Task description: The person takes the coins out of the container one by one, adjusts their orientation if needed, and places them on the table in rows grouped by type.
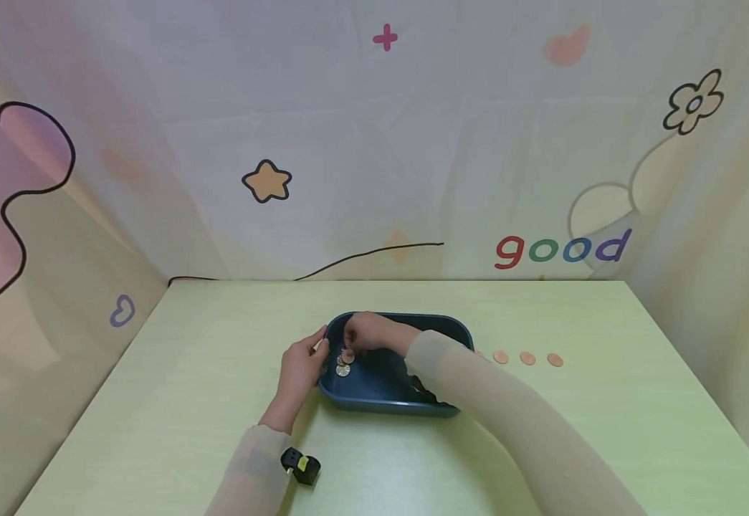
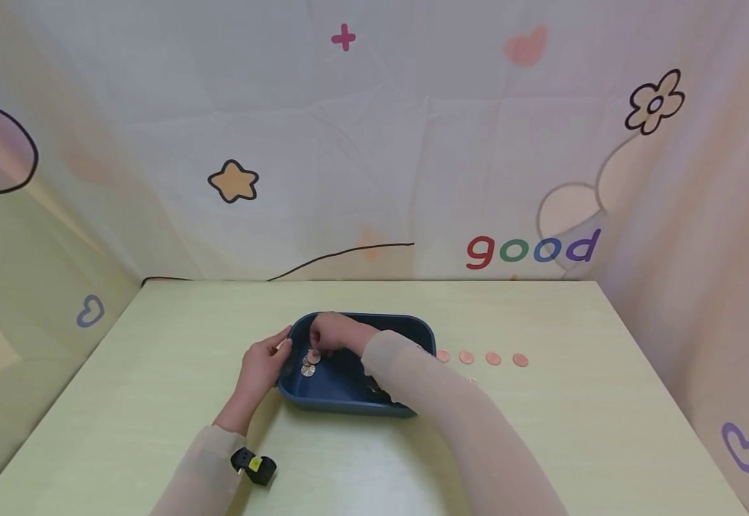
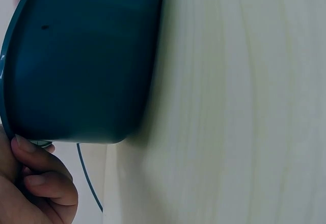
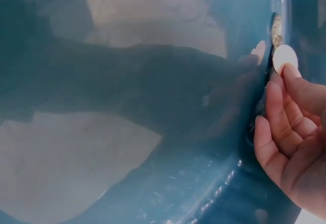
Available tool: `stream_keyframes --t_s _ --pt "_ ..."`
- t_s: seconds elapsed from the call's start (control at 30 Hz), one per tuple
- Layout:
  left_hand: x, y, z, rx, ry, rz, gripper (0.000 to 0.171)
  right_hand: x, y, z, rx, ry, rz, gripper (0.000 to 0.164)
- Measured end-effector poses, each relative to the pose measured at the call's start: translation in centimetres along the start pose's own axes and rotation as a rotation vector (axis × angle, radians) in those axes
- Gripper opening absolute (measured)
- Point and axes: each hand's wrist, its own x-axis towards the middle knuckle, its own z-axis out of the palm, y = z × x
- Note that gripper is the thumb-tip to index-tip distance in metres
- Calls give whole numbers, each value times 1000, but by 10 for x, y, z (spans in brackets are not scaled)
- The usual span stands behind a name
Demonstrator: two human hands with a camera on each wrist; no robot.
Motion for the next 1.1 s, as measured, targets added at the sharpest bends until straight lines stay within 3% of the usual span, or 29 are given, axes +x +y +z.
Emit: stream_keyframes --t_s 0.53,0.8,1.1 --pt "0 1 0 -17 -8 -5 41 -10 -4 -22 48 -29 -50 17" --pt "1 0 0 -14 -12 -18 43 -31 -6 -46 74 -12 -90 15" --pt "0 0 2 -12 -4 -27 42 -58 7 -63 133 32 -58 14"
